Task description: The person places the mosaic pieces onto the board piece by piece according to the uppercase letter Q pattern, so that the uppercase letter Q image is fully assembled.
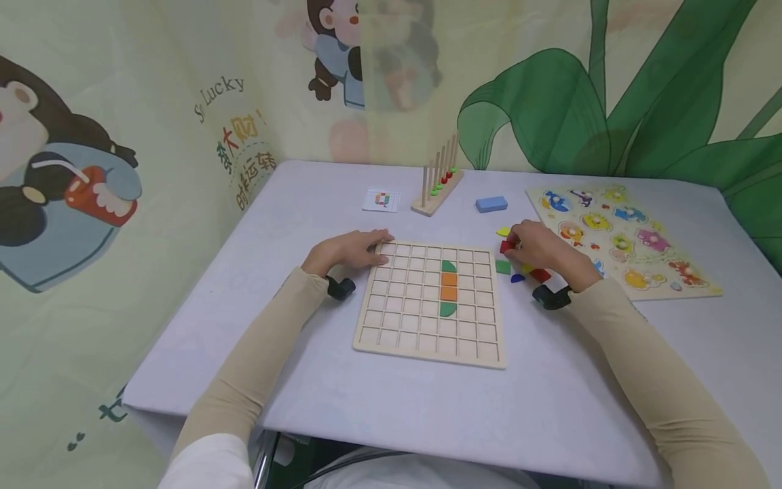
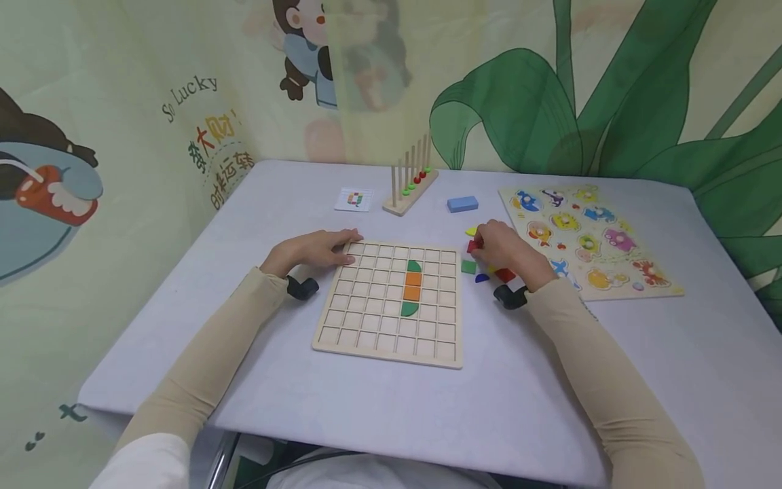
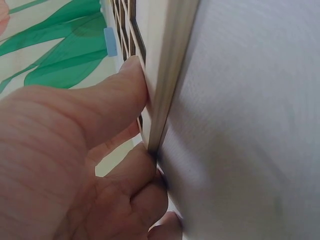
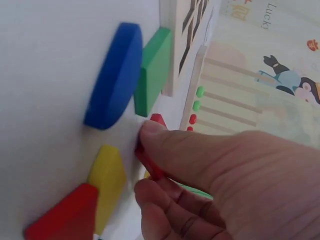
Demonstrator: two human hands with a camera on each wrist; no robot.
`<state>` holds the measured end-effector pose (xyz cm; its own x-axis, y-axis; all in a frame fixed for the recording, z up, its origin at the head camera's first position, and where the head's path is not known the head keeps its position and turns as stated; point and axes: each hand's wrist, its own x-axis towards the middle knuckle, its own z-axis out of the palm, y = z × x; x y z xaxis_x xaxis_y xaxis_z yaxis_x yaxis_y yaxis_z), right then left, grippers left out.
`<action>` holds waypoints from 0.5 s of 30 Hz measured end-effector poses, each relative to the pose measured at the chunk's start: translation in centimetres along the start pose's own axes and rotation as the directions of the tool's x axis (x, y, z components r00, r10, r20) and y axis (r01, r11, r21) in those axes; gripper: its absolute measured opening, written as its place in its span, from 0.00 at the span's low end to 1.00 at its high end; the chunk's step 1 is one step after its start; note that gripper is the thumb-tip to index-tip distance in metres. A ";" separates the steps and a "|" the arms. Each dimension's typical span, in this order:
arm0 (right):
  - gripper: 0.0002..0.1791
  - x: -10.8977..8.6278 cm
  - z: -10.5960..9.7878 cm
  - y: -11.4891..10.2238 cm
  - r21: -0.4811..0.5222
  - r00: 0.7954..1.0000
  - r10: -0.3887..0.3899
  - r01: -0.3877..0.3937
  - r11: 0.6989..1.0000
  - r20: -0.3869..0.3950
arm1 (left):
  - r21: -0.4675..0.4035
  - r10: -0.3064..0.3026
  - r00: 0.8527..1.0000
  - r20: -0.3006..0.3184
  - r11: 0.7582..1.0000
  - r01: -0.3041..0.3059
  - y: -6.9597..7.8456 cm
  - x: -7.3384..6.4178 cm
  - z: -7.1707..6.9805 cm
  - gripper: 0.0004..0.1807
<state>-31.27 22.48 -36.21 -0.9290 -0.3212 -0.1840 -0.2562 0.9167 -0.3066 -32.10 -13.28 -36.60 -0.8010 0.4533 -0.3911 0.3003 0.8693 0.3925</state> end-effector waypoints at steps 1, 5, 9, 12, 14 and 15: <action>0.17 0.0 -0.1 -0.1 0.011 1.000 0.004 -0.004 1.000 -0.003 | 0.001 0.000 1.000 -0.001 1.000 0.000 0.0 -0.1 0.0 0.34; 0.13 -0.4 -0.4 -0.4 0.037 1.000 0.009 -0.009 0.999 -0.016 | -0.004 0.010 1.000 -0.008 1.000 -0.010 0.1 -0.2 -0.2 0.34; 0.13 -0.8 -0.9 -0.9 0.030 1.000 -0.008 0.009 1.000 -0.017 | -0.009 0.023 1.000 -0.010 1.000 -0.023 0.1 -0.2 0.0 0.33; 0.17 -0.8 -1.3 -1.9 0.027 0.998 -0.042 0.043 0.999 -0.036 | -0.013 0.018 1.000 -0.007 1.000 -0.018 0.1 -0.2 0.1 0.34; 0.18 -0.6 -1.5 -2.8 0.027 0.994 -0.092 0.093 0.995 -0.056 | -0.016 0.014 1.000 -0.014 1.000 -0.014 0.0 -0.3 0.1 0.34; 0.18 -0.5 -1.6 -3.4 0.026 0.990 -0.123 0.124 0.992 -0.066 | -0.019 0.011 1.000 -0.018 1.000 -0.011 0.0 -0.4 0.1 0.34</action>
<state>-30.40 19.88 -33.57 -0.9061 -0.4147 -0.0831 -0.3628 0.8631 -0.3512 -31.73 -13.43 -36.57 -0.8071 0.4590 -0.3713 0.2992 0.8602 0.4130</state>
